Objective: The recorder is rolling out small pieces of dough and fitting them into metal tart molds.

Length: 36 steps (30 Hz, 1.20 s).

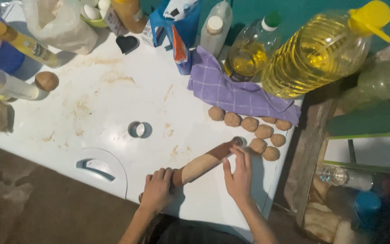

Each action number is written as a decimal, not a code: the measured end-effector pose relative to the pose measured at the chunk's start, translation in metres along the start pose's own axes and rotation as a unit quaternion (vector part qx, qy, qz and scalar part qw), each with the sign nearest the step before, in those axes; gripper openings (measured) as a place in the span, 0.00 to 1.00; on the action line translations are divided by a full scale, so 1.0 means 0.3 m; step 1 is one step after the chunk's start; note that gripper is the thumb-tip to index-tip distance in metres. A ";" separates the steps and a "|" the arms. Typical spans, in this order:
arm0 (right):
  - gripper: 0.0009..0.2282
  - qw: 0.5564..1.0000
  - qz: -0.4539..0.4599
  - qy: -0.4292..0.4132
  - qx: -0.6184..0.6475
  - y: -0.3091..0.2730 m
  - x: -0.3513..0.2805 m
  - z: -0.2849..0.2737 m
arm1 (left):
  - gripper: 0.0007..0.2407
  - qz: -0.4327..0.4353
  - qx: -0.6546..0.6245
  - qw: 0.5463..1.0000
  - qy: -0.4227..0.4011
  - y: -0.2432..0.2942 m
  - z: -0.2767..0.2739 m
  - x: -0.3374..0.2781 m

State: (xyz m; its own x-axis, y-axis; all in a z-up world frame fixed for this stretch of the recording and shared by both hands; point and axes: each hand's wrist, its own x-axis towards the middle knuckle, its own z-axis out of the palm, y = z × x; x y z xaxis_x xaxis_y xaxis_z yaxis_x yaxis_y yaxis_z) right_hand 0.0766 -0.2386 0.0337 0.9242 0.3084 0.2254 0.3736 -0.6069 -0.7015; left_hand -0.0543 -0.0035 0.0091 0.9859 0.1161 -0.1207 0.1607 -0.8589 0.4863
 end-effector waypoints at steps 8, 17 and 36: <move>0.16 0.918 0.360 -0.144 0.081 0.082 -0.251 -0.103 | 0.19 0.025 0.170 0.980 0.103 0.097 0.081 -0.141; 0.20 0.929 0.305 -0.127 0.168 0.098 -0.345 -0.142 | 0.17 0.086 0.181 0.952 0.232 0.194 0.012 -0.174; 0.20 0.804 0.405 -0.199 0.388 -0.006 -0.296 0.052 | 0.18 0.019 0.261 0.923 0.283 0.182 0.055 -0.266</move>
State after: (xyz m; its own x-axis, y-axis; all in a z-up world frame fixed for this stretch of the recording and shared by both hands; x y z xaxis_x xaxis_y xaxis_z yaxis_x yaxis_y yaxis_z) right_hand -0.0075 -0.2535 0.0046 0.6829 0.3461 -0.6433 -0.6423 -0.1350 -0.7545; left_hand -0.1250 -0.0680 0.0311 0.8805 0.1965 0.4314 0.2275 -0.9735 -0.0209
